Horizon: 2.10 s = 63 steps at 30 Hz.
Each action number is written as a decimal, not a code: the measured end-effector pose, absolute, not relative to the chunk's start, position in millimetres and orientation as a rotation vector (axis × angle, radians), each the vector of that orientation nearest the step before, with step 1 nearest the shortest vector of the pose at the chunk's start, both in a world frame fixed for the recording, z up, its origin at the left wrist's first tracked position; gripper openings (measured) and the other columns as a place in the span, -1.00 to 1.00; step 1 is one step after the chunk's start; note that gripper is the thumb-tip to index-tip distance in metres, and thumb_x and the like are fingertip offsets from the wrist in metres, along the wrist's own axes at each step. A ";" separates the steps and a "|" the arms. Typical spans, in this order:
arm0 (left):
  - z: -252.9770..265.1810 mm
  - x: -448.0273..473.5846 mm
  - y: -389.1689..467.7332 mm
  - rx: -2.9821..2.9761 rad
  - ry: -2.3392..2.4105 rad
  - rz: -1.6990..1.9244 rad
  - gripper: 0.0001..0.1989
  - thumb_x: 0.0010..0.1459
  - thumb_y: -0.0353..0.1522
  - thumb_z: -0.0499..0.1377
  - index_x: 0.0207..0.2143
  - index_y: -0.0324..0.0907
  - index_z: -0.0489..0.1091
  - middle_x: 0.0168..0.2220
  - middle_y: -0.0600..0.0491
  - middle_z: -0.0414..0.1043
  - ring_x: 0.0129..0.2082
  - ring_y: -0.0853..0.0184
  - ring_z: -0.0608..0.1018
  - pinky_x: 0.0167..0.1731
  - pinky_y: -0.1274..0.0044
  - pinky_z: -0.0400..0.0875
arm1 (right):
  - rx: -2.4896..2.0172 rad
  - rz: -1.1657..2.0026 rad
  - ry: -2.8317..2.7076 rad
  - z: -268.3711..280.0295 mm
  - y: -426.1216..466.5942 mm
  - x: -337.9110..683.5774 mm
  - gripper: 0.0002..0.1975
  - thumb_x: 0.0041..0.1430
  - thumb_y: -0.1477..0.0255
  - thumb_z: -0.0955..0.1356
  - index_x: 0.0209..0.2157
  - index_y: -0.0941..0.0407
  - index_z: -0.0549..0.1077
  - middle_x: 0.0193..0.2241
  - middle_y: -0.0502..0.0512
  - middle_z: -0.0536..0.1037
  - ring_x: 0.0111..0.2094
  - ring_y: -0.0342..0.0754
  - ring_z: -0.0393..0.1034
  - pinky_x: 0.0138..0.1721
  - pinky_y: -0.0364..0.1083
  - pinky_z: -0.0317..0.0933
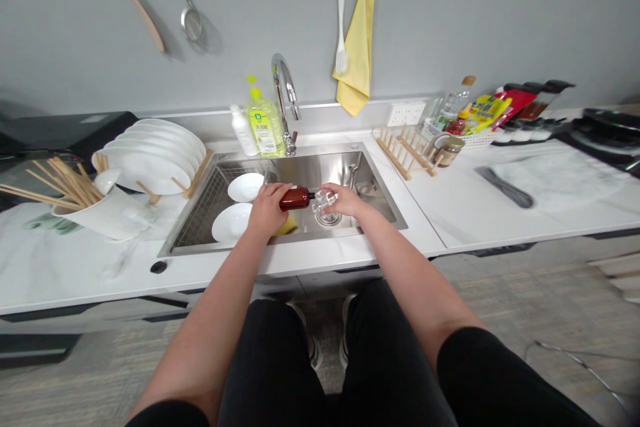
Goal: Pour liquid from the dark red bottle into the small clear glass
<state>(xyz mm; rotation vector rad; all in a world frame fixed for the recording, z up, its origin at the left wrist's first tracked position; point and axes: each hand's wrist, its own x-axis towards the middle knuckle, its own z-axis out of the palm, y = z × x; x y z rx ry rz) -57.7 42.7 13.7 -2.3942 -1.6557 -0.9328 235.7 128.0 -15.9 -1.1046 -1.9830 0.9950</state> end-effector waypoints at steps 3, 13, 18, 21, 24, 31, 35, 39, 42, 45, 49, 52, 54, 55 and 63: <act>13.9 -57.9 42.4 -2.390 -1.647 -0.939 -0.19 0.00 -0.57 0.25 0.36 -0.09 0.49 0.27 -0.12 0.55 0.27 -0.08 0.50 0.39 0.07 0.41 | -1.117 0.986 -1.987 -16.3 128.2 235.7 -0.19 -0.21 0.46 0.72 0.17 0.03 0.63 0.06 0.07 0.71 0.04 0.08 0.60 0.15 0.02 0.41; 12.6 -59.1 43.5 -2.391 -1.617 -0.925 -0.22 0.03 -0.56 0.24 0.35 -0.14 0.49 0.26 -0.13 0.55 0.26 -0.05 0.50 0.41 0.12 0.39 | -1.135 0.971 -1.995 -13.6 126.6 235.0 -0.19 -0.21 0.46 0.72 0.17 0.03 0.64 0.07 0.09 0.71 0.07 0.10 0.60 0.19 0.04 0.42; 12.3 -58.6 43.3 -2.381 -1.644 -0.917 -0.21 0.02 -0.56 0.24 0.35 -0.13 0.50 0.27 -0.12 0.54 0.27 -0.05 0.49 0.40 0.12 0.39 | -1.128 0.985 -1.996 -12.0 125.6 235.0 -0.19 -0.21 0.45 0.72 0.17 0.05 0.63 0.05 0.09 0.71 0.06 0.09 0.60 0.18 0.03 0.42; 12.8 -58.5 42.8 -2.382 -1.643 -0.915 -0.21 0.03 -0.56 0.24 0.36 -0.13 0.49 0.27 -0.12 0.54 0.28 -0.05 0.49 0.40 0.12 0.39 | -1.143 0.982 -1.991 -11.1 124.8 235.1 -0.19 -0.21 0.44 0.73 0.17 0.04 0.64 0.04 0.08 0.71 0.05 0.09 0.59 0.18 0.03 0.42; 13.9 -58.4 42.3 -2.387 -1.635 -0.906 -0.21 0.03 -0.56 0.24 0.36 -0.12 0.49 0.27 -0.12 0.55 0.28 -0.06 0.50 0.40 0.10 0.40 | -1.153 0.982 -1.984 -11.1 124.4 235.3 -0.18 -0.22 0.44 0.73 0.17 0.03 0.64 0.04 0.08 0.71 0.05 0.10 0.59 0.18 0.03 0.42; 15.4 -57.0 40.9 -2.396 -1.656 -0.928 -0.19 0.02 -0.56 0.24 0.37 -0.08 0.49 0.27 -0.12 0.55 0.28 -0.08 0.50 0.41 0.06 0.39 | -1.144 0.984 -1.985 -11.5 124.2 235.2 -0.19 -0.23 0.45 0.73 0.16 0.02 0.65 0.03 0.07 0.71 0.04 0.10 0.59 0.15 0.03 0.43; 15.7 -56.5 40.8 -2.405 -1.680 -0.914 -0.17 0.01 -0.56 0.24 0.38 -0.06 0.48 0.28 -0.11 0.55 0.28 -0.10 0.50 0.42 0.02 0.37 | -1.143 0.981 -1.986 -10.3 123.7 234.8 -0.19 -0.24 0.45 0.73 0.15 0.01 0.65 0.01 0.05 0.71 0.04 0.09 0.59 0.15 0.03 0.42; 16.5 -56.5 40.6 -2.403 -1.674 -0.910 -0.19 0.02 -0.56 0.24 0.37 -0.07 0.49 0.27 -0.11 0.55 0.28 -0.08 0.50 0.42 0.05 0.37 | -1.153 0.995 -1.980 -10.5 123.9 234.4 -0.18 -0.24 0.46 0.73 0.15 0.03 0.65 0.01 0.06 0.70 0.03 0.09 0.59 0.15 0.02 0.42; 17.0 -56.7 40.2 -2.402 -1.660 -0.920 -0.21 0.03 -0.56 0.23 0.36 -0.09 0.50 0.26 -0.12 0.55 0.26 -0.07 0.50 0.41 0.07 0.39 | -1.156 0.995 -1.979 -11.1 124.4 234.2 -0.18 -0.25 0.45 0.73 0.16 0.04 0.64 0.01 0.06 0.70 0.02 0.09 0.58 0.15 0.02 0.42; 17.1 -56.8 39.9 -2.398 -1.644 -0.918 -0.22 0.03 -0.56 0.23 0.35 -0.11 0.50 0.26 -0.12 0.55 0.25 -0.06 0.50 0.40 0.09 0.40 | -1.149 0.988 -1.984 -11.6 124.7 234.3 -0.19 -0.24 0.46 0.73 0.15 0.04 0.64 0.00 0.05 0.70 0.02 0.08 0.59 0.15 0.02 0.41; 16.9 -56.9 40.2 -2.400 -1.657 -0.905 -0.21 0.04 -0.56 0.23 0.37 -0.09 0.50 0.27 -0.12 0.55 0.26 -0.07 0.51 0.41 0.07 0.40 | -1.141 0.979 -1.986 -11.5 125.0 235.1 -0.20 -0.24 0.45 0.74 0.13 0.02 0.65 0.00 0.04 0.71 0.03 0.10 0.60 0.15 0.03 0.42; 16.5 -57.2 40.8 -2.402 -1.667 -0.900 -0.20 0.04 -0.56 0.23 0.37 -0.09 0.50 0.27 -0.12 0.56 0.26 -0.08 0.52 0.41 0.04 0.40 | -1.151 0.968 -1.997 -11.1 125.0 235.6 -0.19 -0.25 0.44 0.74 0.13 0.02 0.65 0.00 0.04 0.71 0.03 0.11 0.61 0.15 0.03 0.43; 15.9 -57.4 41.3 -2.406 -1.652 -0.908 -0.20 0.03 -0.56 0.23 0.37 -0.10 0.50 0.27 -0.13 0.56 0.26 -0.08 0.52 0.41 0.06 0.40 | -1.150 0.971 -1.996 -11.2 125.0 235.6 -0.20 -0.25 0.44 0.74 0.13 0.01 0.66 0.01 0.05 0.71 0.04 0.11 0.61 0.15 0.04 0.43; 15.5 -57.5 41.6 -2.407 -1.650 -0.910 -0.20 0.03 -0.56 0.23 0.37 -0.09 0.50 0.27 -0.12 0.56 0.26 -0.08 0.52 0.41 0.06 0.40 | -1.150 0.973 -1.995 -11.3 125.0 235.5 -0.20 -0.25 0.45 0.74 0.12 0.01 0.66 0.01 0.05 0.71 0.04 0.11 0.61 0.15 0.04 0.43; 14.9 -57.4 41.4 -2.414 -1.656 -0.904 -0.18 0.01 -0.57 0.23 0.37 -0.07 0.50 0.26 -0.11 0.56 0.26 -0.08 0.51 0.41 0.07 0.39 | -1.164 0.973 -2.006 -14.8 126.2 235.5 -0.19 -0.25 0.44 0.75 0.14 -0.01 0.65 0.01 0.04 0.71 0.04 0.12 0.61 0.16 0.05 0.44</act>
